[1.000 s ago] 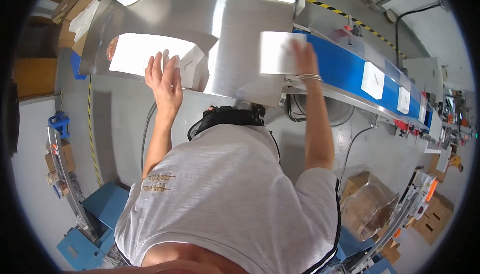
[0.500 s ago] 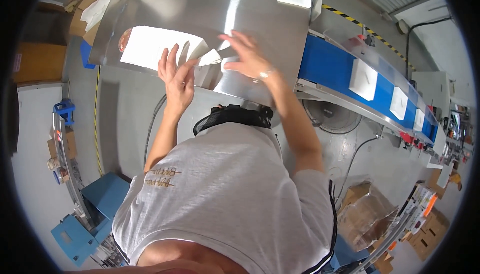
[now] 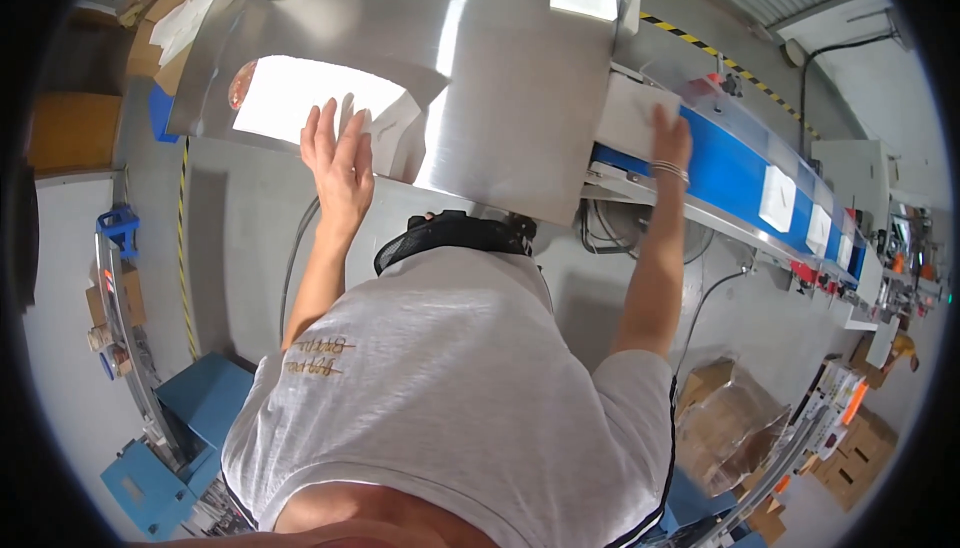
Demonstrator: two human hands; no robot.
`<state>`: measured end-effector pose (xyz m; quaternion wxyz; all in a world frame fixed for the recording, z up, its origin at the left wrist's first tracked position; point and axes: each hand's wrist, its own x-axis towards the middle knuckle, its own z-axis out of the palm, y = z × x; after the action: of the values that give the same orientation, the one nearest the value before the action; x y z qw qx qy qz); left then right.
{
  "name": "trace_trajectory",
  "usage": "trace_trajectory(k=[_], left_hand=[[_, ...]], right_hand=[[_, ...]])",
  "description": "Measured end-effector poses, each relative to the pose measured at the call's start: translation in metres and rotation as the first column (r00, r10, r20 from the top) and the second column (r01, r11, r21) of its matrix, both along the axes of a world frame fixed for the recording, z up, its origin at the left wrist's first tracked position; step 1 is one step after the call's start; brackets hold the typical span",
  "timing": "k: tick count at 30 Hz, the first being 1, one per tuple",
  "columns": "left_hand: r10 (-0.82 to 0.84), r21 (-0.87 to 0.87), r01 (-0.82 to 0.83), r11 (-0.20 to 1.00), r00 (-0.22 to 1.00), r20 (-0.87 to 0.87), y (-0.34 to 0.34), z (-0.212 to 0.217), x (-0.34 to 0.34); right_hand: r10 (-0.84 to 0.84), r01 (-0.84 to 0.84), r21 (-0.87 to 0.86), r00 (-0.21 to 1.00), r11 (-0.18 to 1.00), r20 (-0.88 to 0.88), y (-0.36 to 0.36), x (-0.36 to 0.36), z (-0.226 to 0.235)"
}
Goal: Placing stacks of folded napkins onto a moving conveyor belt for packaging.
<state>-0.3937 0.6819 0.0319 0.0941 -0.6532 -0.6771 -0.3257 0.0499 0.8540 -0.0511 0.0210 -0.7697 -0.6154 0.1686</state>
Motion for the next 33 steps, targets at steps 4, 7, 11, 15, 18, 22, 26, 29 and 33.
trace_trajectory(k=[4, 7, 11, 15, 18, 22, 26, 29, 33], left_hand=[[-0.035, 0.044, 0.034, 0.998, 0.999, 0.023, 0.0, -0.007, -0.001], [-0.066, 0.032, 0.063, 0.997, 0.993, 0.098, 0.002, -0.002, 0.001], [-0.101, -0.008, 0.102, 0.995, 0.991, 0.089, 0.0, -0.002, -0.003], [-0.107, -0.038, 0.112, 0.993, 0.988, 0.109, 0.003, 0.011, -0.003], [-0.023, -0.057, 0.028, 0.998, 0.995, 0.093, 0.004, 0.006, -0.011], [0.0, -0.044, 0.004, 0.999, 0.995, 0.099, 0.001, 0.002, -0.014], [-0.012, -0.004, 0.012, 1.0, 0.998, 0.066, 0.001, 0.0, -0.015], [-0.031, 0.017, 0.03, 0.999, 0.996, 0.085, 0.002, 0.0, -0.014], [-0.054, 0.014, 0.053, 0.999, 0.991, 0.126, 0.003, 0.0, -0.014]], right_hand=[[-0.388, 0.205, 0.49, 0.87, 0.847, 0.306, -0.021, -0.023, 0.028], [0.281, -0.14, 0.455, 0.924, 0.88, -0.259, -0.017, -0.07, 0.025], [0.642, -0.541, 0.397, 0.398, 0.741, -0.656, -0.055, -0.227, 0.071], [0.83, -0.594, 0.58, 0.394, 0.557, -0.394, -0.046, -0.269, 0.042], [0.432, -0.405, 0.307, 0.264, 0.861, -0.862, -0.05, -0.243, 0.034], [0.147, -0.016, 0.179, 0.643, 0.984, -0.752, -0.038, -0.148, 0.026], [-0.111, 0.226, 0.217, 0.89, 0.949, -0.443, -0.011, -0.029, 0.006], [-0.174, 0.227, 0.45, 0.972, 0.864, -0.156, -0.004, 0.025, -0.016], [0.201, -0.21, 0.558, 0.976, 0.803, 0.079, -0.014, -0.056, 0.021]])
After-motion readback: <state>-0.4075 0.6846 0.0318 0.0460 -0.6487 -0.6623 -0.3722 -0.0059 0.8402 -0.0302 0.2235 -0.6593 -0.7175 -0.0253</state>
